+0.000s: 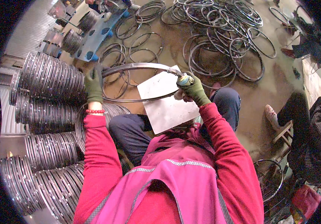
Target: Polishing and cleaning metal rings using a cloth and a small finishing tool.
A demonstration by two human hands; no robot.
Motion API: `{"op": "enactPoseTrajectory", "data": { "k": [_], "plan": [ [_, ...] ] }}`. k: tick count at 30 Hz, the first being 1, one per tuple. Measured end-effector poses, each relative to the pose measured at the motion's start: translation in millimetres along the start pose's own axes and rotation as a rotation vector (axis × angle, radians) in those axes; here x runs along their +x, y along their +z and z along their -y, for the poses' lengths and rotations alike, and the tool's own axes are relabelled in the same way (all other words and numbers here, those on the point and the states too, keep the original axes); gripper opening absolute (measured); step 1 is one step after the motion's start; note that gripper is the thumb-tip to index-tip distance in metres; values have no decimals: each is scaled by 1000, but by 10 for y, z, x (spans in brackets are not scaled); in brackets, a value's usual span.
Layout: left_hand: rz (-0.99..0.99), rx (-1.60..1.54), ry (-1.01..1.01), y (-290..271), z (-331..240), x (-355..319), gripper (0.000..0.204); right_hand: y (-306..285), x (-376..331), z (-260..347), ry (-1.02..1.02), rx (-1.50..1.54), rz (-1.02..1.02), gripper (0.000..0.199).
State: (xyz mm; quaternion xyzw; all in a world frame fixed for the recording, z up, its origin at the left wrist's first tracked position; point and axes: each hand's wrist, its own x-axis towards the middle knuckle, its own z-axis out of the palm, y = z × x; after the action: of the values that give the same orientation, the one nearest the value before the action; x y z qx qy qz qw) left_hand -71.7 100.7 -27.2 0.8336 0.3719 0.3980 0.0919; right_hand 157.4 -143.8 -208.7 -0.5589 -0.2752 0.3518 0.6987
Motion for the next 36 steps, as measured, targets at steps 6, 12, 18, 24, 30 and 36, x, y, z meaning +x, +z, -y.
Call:
{"op": "enactPoseTrajectory", "data": {
  "k": [6, 12, 18, 24, 30, 36],
  "plan": [
    [100, -329, 5, 162, -40, -66, 25, -353, -26, 613, -164, -66, -60, 43],
    [239, -339, 146, 302, -308, -262, 34, -233, 0, 1548, -292, -486, -35, 34],
    [15, -182, 233, 487, -174, -418, 28, 629, 78, 2047, -609, -1260, 220, 47],
    [273, -126, -107, 420, 686, -453, 40, 70, 339, 1585, -300, -762, 133, 58],
    [219, -154, -317, 390, 1014, -475, 28, -461, 340, 198, 10, -18, 4, 45],
    [122, -34, -18, 347, 871, -605, 31, -493, 259, 211, -57, -205, -120, 23]
  ]
}}
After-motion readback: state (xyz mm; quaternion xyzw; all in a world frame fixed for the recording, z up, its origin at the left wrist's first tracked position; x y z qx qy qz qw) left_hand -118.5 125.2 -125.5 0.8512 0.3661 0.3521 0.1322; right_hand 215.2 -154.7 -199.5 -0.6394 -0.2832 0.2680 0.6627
